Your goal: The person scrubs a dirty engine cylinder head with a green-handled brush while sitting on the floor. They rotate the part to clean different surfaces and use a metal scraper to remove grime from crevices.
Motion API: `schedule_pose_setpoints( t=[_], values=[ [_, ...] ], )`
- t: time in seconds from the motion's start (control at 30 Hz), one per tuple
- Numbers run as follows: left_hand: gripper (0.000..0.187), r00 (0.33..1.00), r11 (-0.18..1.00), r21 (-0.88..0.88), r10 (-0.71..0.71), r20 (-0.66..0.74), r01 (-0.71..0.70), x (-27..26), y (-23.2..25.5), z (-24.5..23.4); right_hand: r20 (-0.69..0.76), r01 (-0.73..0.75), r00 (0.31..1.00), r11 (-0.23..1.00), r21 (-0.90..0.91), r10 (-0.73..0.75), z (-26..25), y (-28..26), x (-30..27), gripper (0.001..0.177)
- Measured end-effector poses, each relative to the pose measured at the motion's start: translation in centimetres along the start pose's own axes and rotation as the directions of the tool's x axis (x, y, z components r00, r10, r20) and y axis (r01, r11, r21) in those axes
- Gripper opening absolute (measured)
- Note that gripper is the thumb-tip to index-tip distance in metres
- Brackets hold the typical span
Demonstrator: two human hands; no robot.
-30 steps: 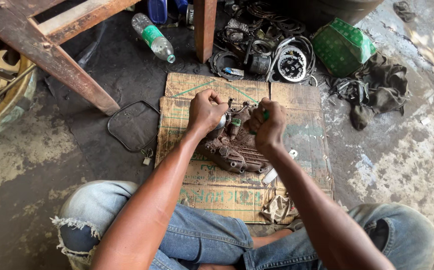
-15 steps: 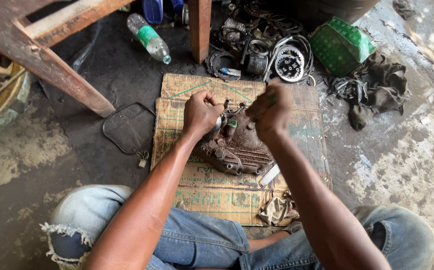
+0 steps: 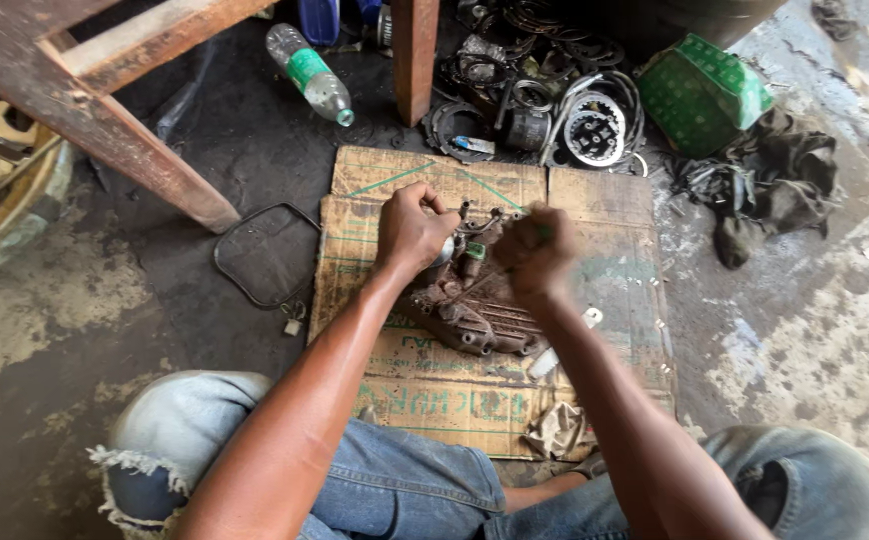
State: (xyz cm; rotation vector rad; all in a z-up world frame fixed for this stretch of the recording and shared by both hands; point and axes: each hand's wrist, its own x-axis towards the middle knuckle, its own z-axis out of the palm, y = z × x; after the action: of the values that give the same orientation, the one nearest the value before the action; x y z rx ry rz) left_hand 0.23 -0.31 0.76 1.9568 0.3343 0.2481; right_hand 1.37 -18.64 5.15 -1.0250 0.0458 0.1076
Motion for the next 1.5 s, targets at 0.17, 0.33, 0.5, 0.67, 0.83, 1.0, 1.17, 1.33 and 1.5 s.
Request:
schedule_pose_setpoints(
  t=[0.17, 0.33, 0.5, 0.67, 0.83, 1.0, 1.17, 1.33, 1.5],
  values=[
    [0.014, 1.000, 1.000, -0.002, -0.004, 0.024, 0.004, 0.0, -0.4, 0.1, -0.019, -0.041, 0.999, 0.997, 0.063, 0.043, -0.6, -0.1, 1.3, 0.039],
    [0.014, 0.998, 0.998, 0.012, 0.055, 0.001, -0.055, 0.4, -0.4, 0.3, -0.028, -0.073, 0.997, 0.996, -0.044, 0.071, 0.4, -0.9, 1.0, 0.037],
    [0.014, 0.998, 0.999, 0.030, -0.043, 0.038, 0.042, -0.1, -0.4, 0.0, -0.041, -0.039, 0.998, 0.997, 0.061, 0.041, 1.9, -1.4, -0.6, 0.039],
    [0.013, 0.995, 0.995, -0.014, 0.096, -0.025, -0.096, 0.2, 0.0, -0.3, 0.080, -0.108, 0.992, 0.988, 0.111, 0.100, 2.2, 1.4, -0.9, 0.043],
    [0.011, 0.999, 0.999, -0.002, -0.033, 0.028, 0.033, 0.0, 0.0, 0.1, 0.047, -0.045, 0.998, 0.999, 0.010, 0.044, -0.7, 0.9, 1.1, 0.036],
    [0.012, 0.999, 1.000, -0.001, -0.021, 0.027, 0.022, -0.1, 0.0, -0.1, -0.032, 0.032, 0.999, 0.999, 0.008, -0.032, -0.2, -1.7, 1.0, 0.035],
    [0.013, 1.000, 1.000, -0.019, -0.017, 0.023, 0.017, -0.1, 0.1, -0.1, 0.118, -0.002, 0.993, 0.997, -0.075, 0.011, 0.1, -1.3, 0.0, 0.038],
    [0.014, 1.000, 1.000, 0.000, 0.015, 0.011, -0.015, -0.4, -0.1, -0.2, 0.027, -0.006, 1.000, 1.000, -0.012, 0.006, -2.1, 0.3, 1.7, 0.040],
    [0.015, 1.000, 1.000, 0.011, 0.024, -0.003, -0.024, -0.2, 0.1, -0.1, -0.074, 0.031, 0.997, 0.999, -0.020, -0.033, -3.9, 1.9, 0.5, 0.036]
  ],
)
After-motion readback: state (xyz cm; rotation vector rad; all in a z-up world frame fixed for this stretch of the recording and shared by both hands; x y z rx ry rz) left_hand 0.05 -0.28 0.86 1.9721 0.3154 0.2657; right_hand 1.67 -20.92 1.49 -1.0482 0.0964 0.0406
